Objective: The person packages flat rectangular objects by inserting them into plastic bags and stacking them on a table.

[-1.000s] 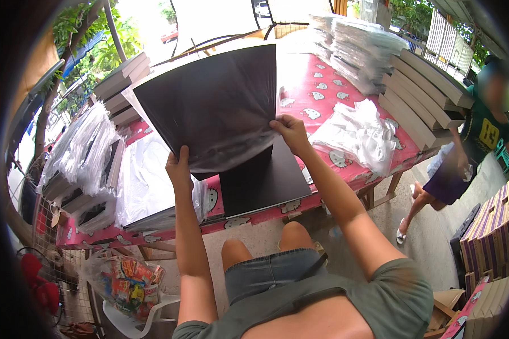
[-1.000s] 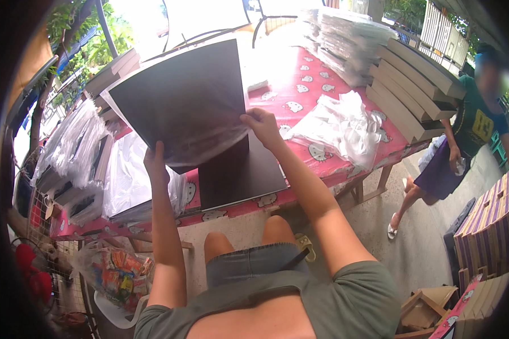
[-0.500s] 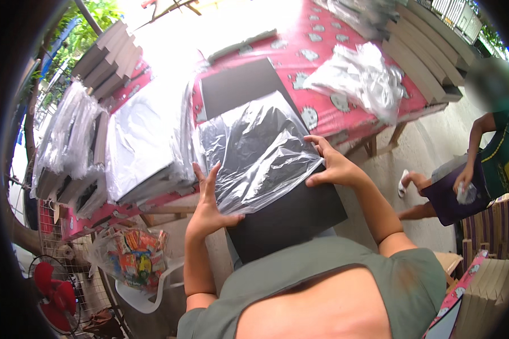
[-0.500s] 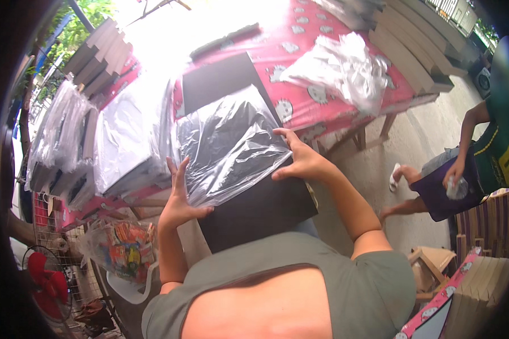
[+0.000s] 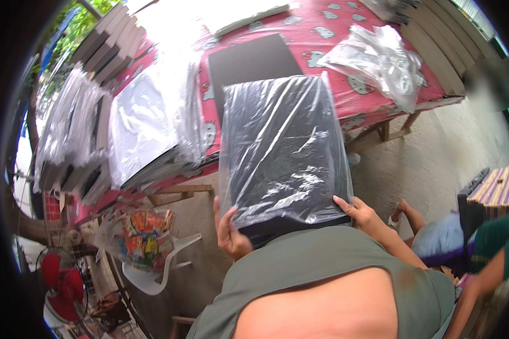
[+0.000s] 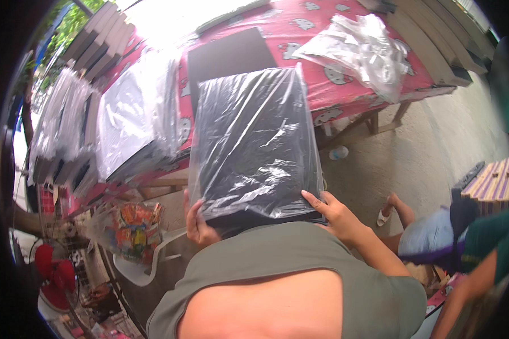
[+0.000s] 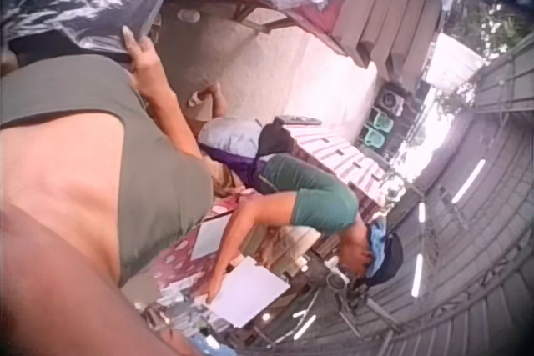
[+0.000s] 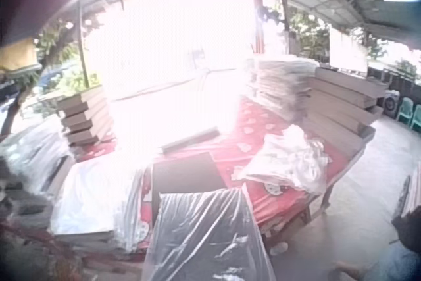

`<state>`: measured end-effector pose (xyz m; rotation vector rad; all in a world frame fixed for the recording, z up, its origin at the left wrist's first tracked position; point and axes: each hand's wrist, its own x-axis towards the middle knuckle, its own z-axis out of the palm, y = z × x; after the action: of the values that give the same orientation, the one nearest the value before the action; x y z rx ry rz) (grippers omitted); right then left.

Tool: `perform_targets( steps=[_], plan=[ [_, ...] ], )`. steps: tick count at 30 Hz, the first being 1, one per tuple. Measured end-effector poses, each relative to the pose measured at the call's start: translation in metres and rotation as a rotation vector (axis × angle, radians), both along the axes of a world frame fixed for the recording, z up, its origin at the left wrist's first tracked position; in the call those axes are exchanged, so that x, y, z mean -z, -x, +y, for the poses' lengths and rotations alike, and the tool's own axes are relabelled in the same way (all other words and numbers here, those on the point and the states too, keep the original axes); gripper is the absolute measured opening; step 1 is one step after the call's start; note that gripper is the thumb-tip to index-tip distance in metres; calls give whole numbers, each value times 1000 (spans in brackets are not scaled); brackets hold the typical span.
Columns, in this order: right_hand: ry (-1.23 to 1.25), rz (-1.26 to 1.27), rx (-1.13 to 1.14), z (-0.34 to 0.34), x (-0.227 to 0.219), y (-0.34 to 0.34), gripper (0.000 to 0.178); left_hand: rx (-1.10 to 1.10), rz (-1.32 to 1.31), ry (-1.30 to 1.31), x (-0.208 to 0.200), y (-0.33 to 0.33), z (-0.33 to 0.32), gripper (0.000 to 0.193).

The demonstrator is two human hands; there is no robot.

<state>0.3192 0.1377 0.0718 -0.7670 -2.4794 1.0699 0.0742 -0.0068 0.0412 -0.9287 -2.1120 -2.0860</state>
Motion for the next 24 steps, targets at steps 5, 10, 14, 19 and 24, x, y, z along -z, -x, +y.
perform_targets(
  steps=[5,10,14,19,24],
  plan=[
    [-97,184,-81,28,9,70,65,-203,623,-242,-36,74,48,21],
    [-227,630,-179,58,-10,235,46,-827,816,-42,-108,177,29,17],
    [-326,597,-245,48,-3,381,28,-679,363,-190,-100,269,3,47],
    [-286,117,-272,38,-5,415,35,-762,751,711,-14,290,36,41],
    [-352,277,-73,105,-26,329,35,-646,897,657,18,295,15,32]
  ],
)
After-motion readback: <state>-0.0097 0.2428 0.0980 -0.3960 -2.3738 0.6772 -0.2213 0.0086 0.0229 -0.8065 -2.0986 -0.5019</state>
